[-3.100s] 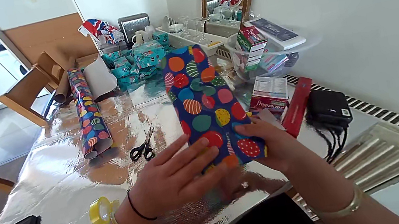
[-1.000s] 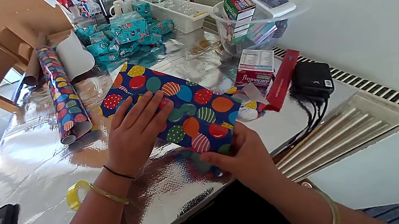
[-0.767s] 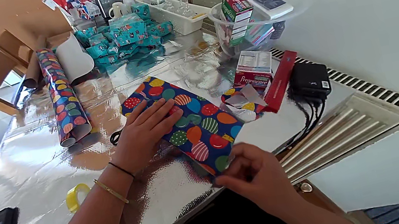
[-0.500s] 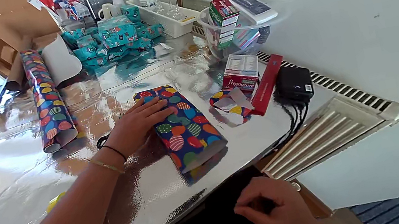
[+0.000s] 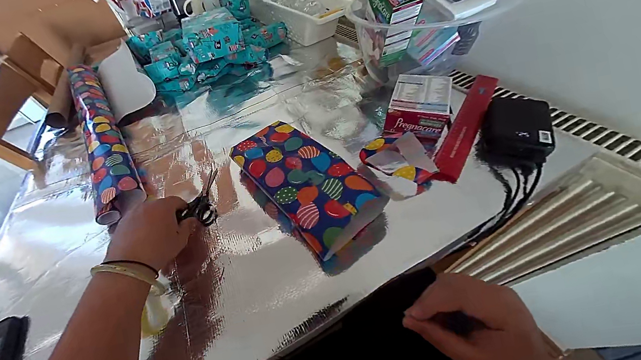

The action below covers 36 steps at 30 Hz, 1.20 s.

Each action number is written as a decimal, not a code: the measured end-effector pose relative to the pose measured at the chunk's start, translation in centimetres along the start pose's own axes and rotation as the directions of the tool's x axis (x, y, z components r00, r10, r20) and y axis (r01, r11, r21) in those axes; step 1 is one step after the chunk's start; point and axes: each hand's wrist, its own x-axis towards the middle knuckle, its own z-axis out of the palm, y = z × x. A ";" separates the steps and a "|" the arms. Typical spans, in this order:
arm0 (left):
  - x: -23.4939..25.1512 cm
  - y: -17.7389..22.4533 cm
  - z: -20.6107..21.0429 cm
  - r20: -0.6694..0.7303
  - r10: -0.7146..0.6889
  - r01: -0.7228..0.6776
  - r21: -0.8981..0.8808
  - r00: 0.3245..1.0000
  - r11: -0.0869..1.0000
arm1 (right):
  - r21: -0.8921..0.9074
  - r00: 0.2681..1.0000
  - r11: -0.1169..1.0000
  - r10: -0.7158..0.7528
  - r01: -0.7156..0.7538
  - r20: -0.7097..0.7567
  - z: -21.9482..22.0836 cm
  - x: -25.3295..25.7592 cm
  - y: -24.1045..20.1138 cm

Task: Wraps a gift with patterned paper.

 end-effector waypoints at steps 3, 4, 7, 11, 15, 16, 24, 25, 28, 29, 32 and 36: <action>0.6 0.3 0.4 -0.027 -0.035 0.036 0.041 0.999 0.998 | 0.026 1.000 1.000 -0.012 0.012 0.018 0.5 0.0 -0.2; 0.8 0.1 0.3 -0.044 -0.038 0.040 0.041 0.998 0.998 | 0.025 1.000 1.000 -0.015 0.014 0.016 0.6 0.0 -0.2; 1.3 -0.7 0.2 -0.080 -0.009 0.007 -0.032 0.997 0.999 | -0.089 0.996 0.993 -0.082 0.078 -0.041 0.7 0.6 -0.3; 1.1 0.5 -0.3 0.014 -0.051 0.050 0.066 0.999 0.997 | -0.405 0.955 0.888 -0.279 0.219 -0.096 0.7 4.4 -0.7; 1.0 1.3 -0.3 0.015 -0.061 0.060 0.080 0.998 0.995 | -0.544 0.940 0.778 -0.336 0.312 0.059 1.4 9.0 0.7; 0.9 1.4 -0.3 0.016 -0.058 0.057 0.086 0.998 0.995 | -0.550 0.936 0.766 -0.338 0.332 0.095 1.8 9.5 1.0; 0.8 2.1 -0.2 0.051 -0.140 0.135 0.091 0.989 0.987 | -0.449 0.922 0.820 -0.387 0.355 0.024 3.1 8.4 1.3; 1.0 2.0 -0.4 0.089 -0.149 0.140 0.093 0.985 0.986 | -0.458 0.923 0.818 -0.384 0.347 0.013 3.1 8.2 1.3; 1.7 1.4 -0.9 0.226 -0.176 0.170 0.043 0.958 0.984 | -0.504 0.921 0.798 -0.389 0.331 -0.010 3.0 7.9 1.4; 2.0 1.2 -0.8 0.250 -0.188 0.187 0.029 0.950 0.982 | -0.520 0.918 0.786 -0.397 0.333 -0.011 3.1 8.1 1.4; 2.8 1.1 -0.6 0.302 -0.214 0.208 0.054 0.929 0.977 | -0.558 0.911 0.748 -0.410 0.360 0.038 3.2 8.7 1.7; 2.9 0.8 -1.5 0.356 -0.195 0.192 0.046 0.914 0.980 | -0.568 0.899 0.725 -0.432 0.390 0.065 3.6 9.5 1.8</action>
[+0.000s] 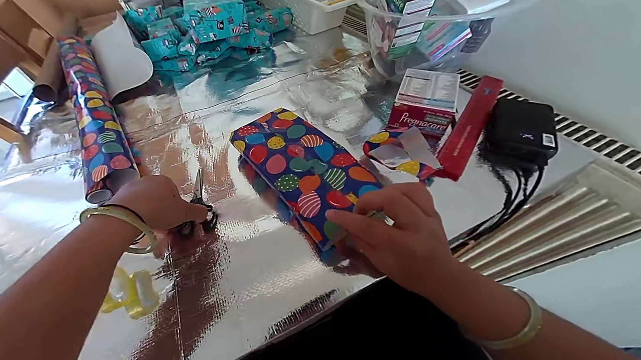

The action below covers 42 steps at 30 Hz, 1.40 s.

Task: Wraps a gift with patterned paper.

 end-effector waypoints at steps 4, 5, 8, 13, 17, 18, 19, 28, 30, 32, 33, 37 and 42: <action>-3.0 -2.0 -0.7 0.069 0.012 0.031 -0.585 0.998 0.811 | 0.015 0.999 0.999 -0.038 0.038 0.006 0.2 -0.2 0.0; -4.2 -2.9 -0.9 0.116 0.050 0.054 -0.743 0.992 0.667 | 0.017 0.999 0.999 -0.045 0.045 0.011 0.2 -0.3 0.1; -8.2 -5.8 0.6 0.032 0.280 -0.065 -0.941 0.959 0.331 | 0.034 0.997 0.997 -0.065 0.064 0.029 0.2 -0.4 0.1; -12.4 -4.3 7.7 -0.278 0.300 -0.263 -0.960 0.912 -0.090 | 0.053 0.996 0.996 -0.081 0.079 0.042 0.2 -0.3 0.0; -11.9 -3.1 10.5 -0.269 0.528 -0.321 -0.947 0.806 0.006 | 0.075 0.993 0.994 -0.089 0.083 0.074 0.1 -0.5 -0.3; -11.5 -2.8 10.9 -0.254 0.574 -0.346 -0.937 0.779 0.054 | 0.077 0.992 0.994 -0.087 0.080 0.087 0.1 -0.5 -0.5; -11.1 -2.5 11.0 -0.230 0.606 -0.366 -0.924 0.761 0.109 | 0.076 0.992 0.994 -0.084 0.076 0.097 0.1 -0.5 -0.6; -7.5 -1.8 5.7 0.272 0.692 -0.471 -0.566 0.669 0.677 | 0.116 0.980 0.993 -0.007 -0.017 0.200 0.1 -1.1 -1.4; -7.1 -1.0 4.5 0.384 0.641 -0.477 -0.442 0.665 0.760 | 0.125 0.980 0.992 0.004 -0.029 0.197 0.0 -1.4 -1.4; -6.6 -0.3 4.1 0.411 0.661 -0.543 -0.377 0.628 0.750 | 0.143 0.981 0.989 0.013 -0.041 0.192 -0.1 -1.6 -1.4; -6.4 0.0 3.9 0.425 0.673 -0.561 -0.372 0.606 0.740 | 0.152 0.982 0.987 0.016 -0.045 0.188 -0.1 -1.7 -1.4; -6.9 1.3 2.7 0.476 0.692 -0.618 -0.332 0.543 0.713 | 0.178 0.985 0.983 0.011 -0.042 0.170 -0.3 -2.1 -1.3; -6.6 2.1 2.8 0.526 0.648 -0.687 -0.154 0.551 0.710 | 0.180 0.987 0.983 -0.001 -0.029 0.161 -0.4 -2.2 -1.3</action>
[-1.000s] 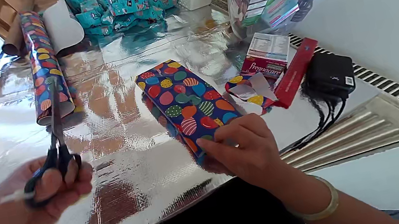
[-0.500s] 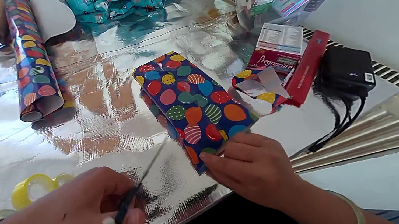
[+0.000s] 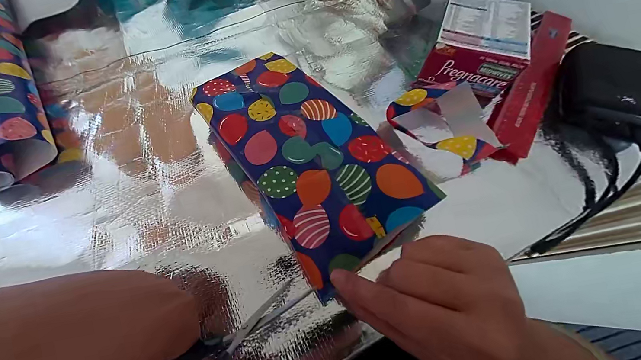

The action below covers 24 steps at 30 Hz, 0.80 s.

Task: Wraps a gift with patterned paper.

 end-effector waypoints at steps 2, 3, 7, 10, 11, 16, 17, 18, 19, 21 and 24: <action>0.5 -0.3 0.0 -0.011 0.019 -0.020 -0.030 1.000 0.999 | 0.001 1.000 1.000 -0.001 0.001 0.001 0.0 0.0 0.0; 0.7 -0.5 0.0 -0.020 0.033 -0.034 -0.030 0.999 0.999 | 0.002 1.000 1.000 -0.003 0.003 0.001 0.0 0.0 0.0; 1.6 -0.6 -0.3 0.001 0.014 -0.014 -0.058 1.000 0.998 | 0.010 1.000 1.000 -0.004 0.004 0.013 -0.2 0.0 0.0; 2.1 -0.6 -0.4 -0.008 0.063 -0.063 -0.052 0.998 0.997 | 0.015 1.000 1.000 -0.011 0.011 0.020 -0.3 0.1 0.0; 2.2 -0.7 -0.4 -0.027 0.084 -0.085 -0.031 0.996 0.996 | 0.019 1.000 1.000 -0.013 0.012 0.017 -0.3 0.1 0.0; 2.4 -0.9 -0.5 -0.016 0.075 -0.075 0.004 0.997 0.997 | 0.016 1.000 1.000 -0.015 0.014 0.010 -0.2 0.1 0.0; 2.4 -0.9 -0.6 -0.018 0.075 -0.075 0.001 0.997 0.997 | 0.014 1.000 1.000 -0.014 0.014 0.011 -0.2 0.2 0.0; 2.4 -0.8 -0.6 -0.018 0.070 -0.070 0.007 0.997 0.998 | 0.014 1.000 1.000 -0.014 0.014 0.013 -0.2 0.2 0.0; 2.4 -0.7 -0.7 -0.020 0.067 -0.067 0.025 0.998 0.997 | 0.014 1.000 1.000 -0.015 0.014 0.015 -0.2 0.2 0.0; 2.4 -0.7 -0.8 0.000 0.053 -0.053 0.048 0.999 0.997 | 0.016 1.000 1.000 -0.015 0.015 0.015 -0.2 0.2 0.0; 2.6 -1.0 -0.9 0.016 0.082 -0.083 0.050 0.997 0.995 | 0.015 1.000 1.000 -0.012 0.012 0.014 -0.2 0.2 0.0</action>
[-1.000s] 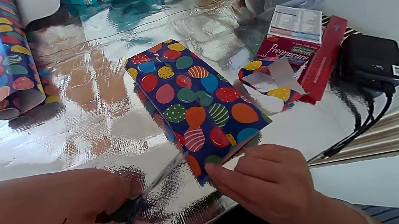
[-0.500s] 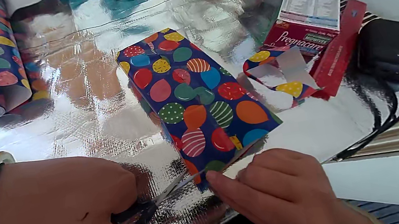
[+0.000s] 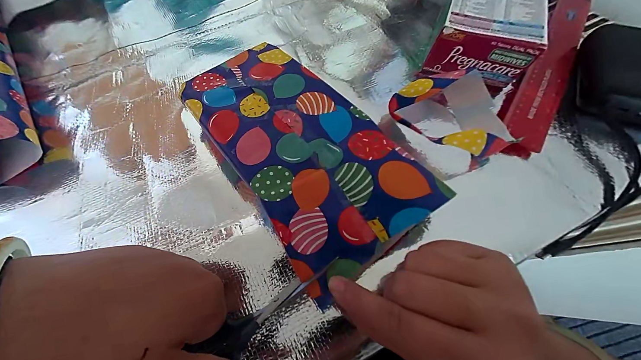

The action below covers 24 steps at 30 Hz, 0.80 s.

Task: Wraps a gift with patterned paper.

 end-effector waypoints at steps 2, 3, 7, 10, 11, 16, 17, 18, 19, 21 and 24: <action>0.1 -0.4 0.1 -0.006 0.053 -0.053 0.002 0.999 0.999 | 0.001 1.000 1.000 0.000 0.000 -0.002 0.0 0.0 0.0; 0.1 -0.5 0.1 0.001 0.071 -0.071 -0.001 0.997 0.997 | 0.001 1.000 1.000 -0.001 0.001 -0.003 0.0 0.0 0.0; 0.0 0.1 -0.2 0.019 0.057 -0.057 -0.012 0.998 0.998 | -0.007 1.000 1.000 0.001 -0.001 -0.005 0.1 0.0 0.0; 0.0 0.7 -0.1 0.018 0.032 -0.032 -0.008 0.999 0.999 | -0.005 1.000 1.000 0.000 0.000 -0.011 0.1 0.0 0.0; 0.0 0.7 -0.1 0.010 0.032 -0.032 0.003 0.999 0.999 | -0.004 1.000 1.000 -0.001 0.001 -0.010 0.1 0.0 0.0; 0.5 1.0 -0.1 -0.030 0.031 -0.031 0.022 0.999 0.999 | 0.003 1.000 1.000 -0.012 0.012 -0.011 0.0 -0.1 0.0; 0.6 0.9 -0.1 -0.054 0.052 -0.050 0.031 0.997 0.998 | 0.002 1.000 1.000 -0.013 0.013 -0.012 0.0 -0.1 0.0; 0.8 0.9 -0.1 -0.068 0.066 -0.064 0.033 0.996 0.997 | 0.003 1.000 1.000 -0.014 0.014 -0.012 0.0 0.0 0.0; 1.0 0.9 -0.1 -0.079 0.066 -0.064 0.031 0.995 0.997 | 0.005 1.000 1.000 -0.014 0.014 -0.013 0.0 0.0 0.0; 1.4 1.2 -0.3 -0.104 0.082 -0.078 0.051 0.991 0.996 | 0.008 1.000 1.000 -0.016 0.016 -0.014 0.0 -0.1 0.0; 1.6 1.3 -0.4 -0.093 0.068 -0.061 0.077 0.993 0.995 | 0.006 1.000 1.000 -0.014 0.014 -0.014 -0.1 -0.1 0.0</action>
